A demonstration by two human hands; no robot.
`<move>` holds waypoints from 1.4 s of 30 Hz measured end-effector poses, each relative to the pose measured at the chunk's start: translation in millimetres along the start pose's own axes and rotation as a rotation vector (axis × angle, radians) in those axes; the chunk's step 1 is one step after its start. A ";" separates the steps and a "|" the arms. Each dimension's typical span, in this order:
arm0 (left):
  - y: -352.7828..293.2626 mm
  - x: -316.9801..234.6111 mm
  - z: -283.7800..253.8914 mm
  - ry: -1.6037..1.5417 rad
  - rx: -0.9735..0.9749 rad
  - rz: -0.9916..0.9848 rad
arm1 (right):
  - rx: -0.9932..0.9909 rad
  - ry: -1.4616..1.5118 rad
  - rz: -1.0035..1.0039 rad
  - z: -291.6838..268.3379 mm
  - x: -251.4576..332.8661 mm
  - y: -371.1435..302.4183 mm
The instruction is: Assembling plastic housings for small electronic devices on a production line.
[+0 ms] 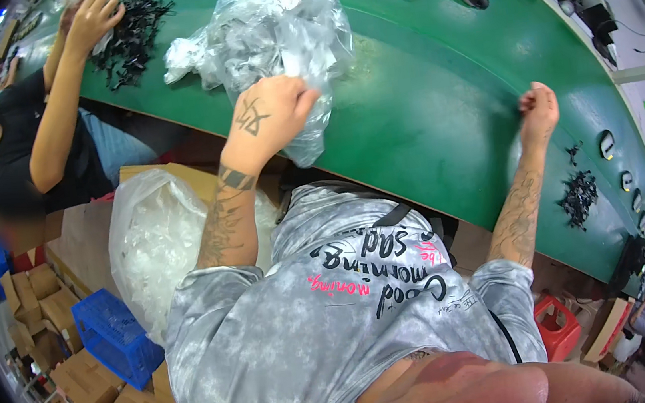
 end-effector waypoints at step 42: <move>55.0 4.1 13.4 0.294 -0.104 0.064 | 1.332 0.765 -0.729 34.5 310.0 -310.9</move>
Point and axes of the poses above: each hand's wrist, its own y-axis towards the middle knuckle, its own z-axis out of the palm, x = y × z, the point moved 7 cm from there along y, towards the middle knuckle, and after that the axes turned 10 degrees about z, right-handed, at the moved point
